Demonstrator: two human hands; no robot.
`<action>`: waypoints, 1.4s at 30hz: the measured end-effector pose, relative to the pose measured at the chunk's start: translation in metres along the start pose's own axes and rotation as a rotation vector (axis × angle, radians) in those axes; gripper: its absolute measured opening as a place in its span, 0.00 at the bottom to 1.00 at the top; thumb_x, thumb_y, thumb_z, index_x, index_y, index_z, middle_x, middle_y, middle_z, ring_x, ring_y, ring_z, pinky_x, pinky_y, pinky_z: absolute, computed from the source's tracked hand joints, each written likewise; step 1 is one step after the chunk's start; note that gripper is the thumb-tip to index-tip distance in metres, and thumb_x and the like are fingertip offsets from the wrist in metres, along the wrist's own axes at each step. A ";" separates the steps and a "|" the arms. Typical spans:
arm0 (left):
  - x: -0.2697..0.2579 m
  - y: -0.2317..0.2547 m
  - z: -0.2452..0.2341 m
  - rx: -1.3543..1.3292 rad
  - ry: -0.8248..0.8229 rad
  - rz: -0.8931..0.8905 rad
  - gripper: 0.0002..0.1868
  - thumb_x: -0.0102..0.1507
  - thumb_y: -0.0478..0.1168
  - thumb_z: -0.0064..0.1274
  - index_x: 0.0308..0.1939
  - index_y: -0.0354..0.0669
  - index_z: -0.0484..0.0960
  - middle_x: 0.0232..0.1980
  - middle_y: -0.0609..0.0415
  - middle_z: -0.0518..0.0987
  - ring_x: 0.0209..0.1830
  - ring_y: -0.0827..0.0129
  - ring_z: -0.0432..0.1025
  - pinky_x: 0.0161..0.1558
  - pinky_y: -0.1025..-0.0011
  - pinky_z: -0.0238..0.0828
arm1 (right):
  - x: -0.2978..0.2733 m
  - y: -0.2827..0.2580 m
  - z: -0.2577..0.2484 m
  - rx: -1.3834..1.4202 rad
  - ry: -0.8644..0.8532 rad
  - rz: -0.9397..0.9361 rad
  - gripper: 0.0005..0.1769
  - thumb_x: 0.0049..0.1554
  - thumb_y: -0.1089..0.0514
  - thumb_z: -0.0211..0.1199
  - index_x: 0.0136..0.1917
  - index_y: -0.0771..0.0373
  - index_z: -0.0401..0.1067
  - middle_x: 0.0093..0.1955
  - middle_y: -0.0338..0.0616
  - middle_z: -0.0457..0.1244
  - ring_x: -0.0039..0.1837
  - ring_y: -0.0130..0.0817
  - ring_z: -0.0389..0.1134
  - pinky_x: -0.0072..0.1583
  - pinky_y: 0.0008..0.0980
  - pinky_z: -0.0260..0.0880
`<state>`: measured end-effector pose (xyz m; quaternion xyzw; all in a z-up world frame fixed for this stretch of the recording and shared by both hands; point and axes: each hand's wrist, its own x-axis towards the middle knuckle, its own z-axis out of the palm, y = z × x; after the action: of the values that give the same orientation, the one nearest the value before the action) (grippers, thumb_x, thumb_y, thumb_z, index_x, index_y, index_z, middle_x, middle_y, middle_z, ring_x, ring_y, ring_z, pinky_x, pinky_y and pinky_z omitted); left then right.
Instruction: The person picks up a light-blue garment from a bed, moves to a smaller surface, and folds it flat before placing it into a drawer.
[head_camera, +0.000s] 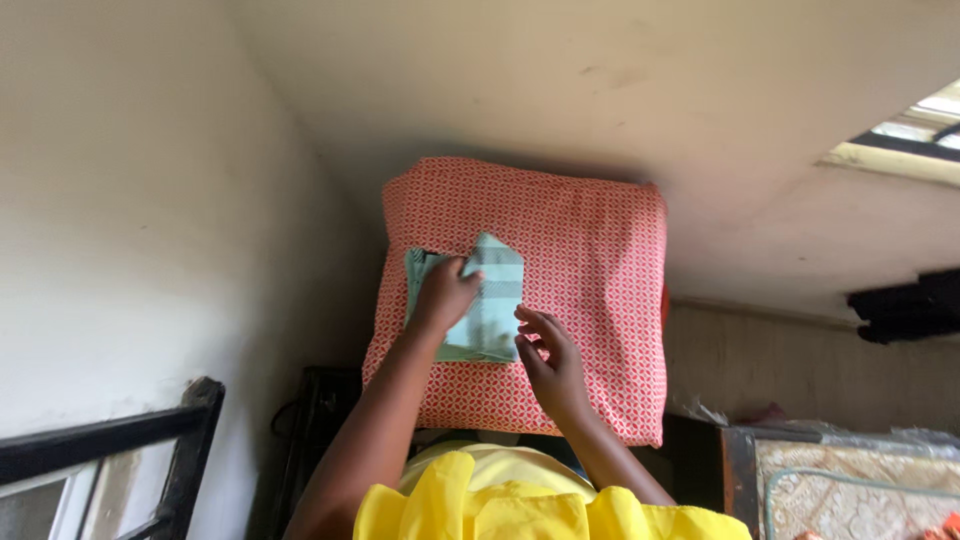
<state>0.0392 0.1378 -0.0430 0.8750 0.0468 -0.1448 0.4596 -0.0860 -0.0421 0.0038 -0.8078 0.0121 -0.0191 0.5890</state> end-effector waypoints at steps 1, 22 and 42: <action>-0.002 -0.005 -0.013 -0.031 0.007 -0.034 0.17 0.63 0.51 0.54 0.48 0.44 0.82 0.39 0.45 0.85 0.39 0.51 0.82 0.43 0.55 0.76 | 0.003 0.003 0.002 0.026 -0.035 -0.007 0.24 0.58 0.68 0.60 0.68 0.64 0.71 0.63 0.45 0.66 0.61 0.35 0.70 0.56 0.31 0.72; -0.080 -0.022 -0.059 0.283 0.676 0.497 0.13 0.68 0.42 0.54 0.55 0.44 0.81 0.56 0.48 0.81 0.58 0.56 0.76 0.60 0.58 0.70 | 0.012 -0.022 0.033 -0.498 -0.003 -0.397 0.24 0.58 0.61 0.64 0.67 0.64 0.69 0.72 0.51 0.60 0.73 0.51 0.61 0.71 0.47 0.63; -0.003 -0.010 -0.039 0.585 0.424 0.404 0.38 0.64 0.66 0.45 0.69 0.46 0.70 0.76 0.40 0.62 0.77 0.44 0.52 0.70 0.38 0.42 | -0.010 0.018 0.041 -0.924 -0.432 -0.520 0.44 0.64 0.38 0.52 0.81 0.68 0.46 0.84 0.58 0.41 0.85 0.52 0.37 0.79 0.50 0.38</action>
<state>0.0424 0.1758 -0.0295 0.9708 -0.0752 0.1246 0.1907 -0.0939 -0.0080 -0.0266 -0.9434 -0.3007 0.0096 0.1399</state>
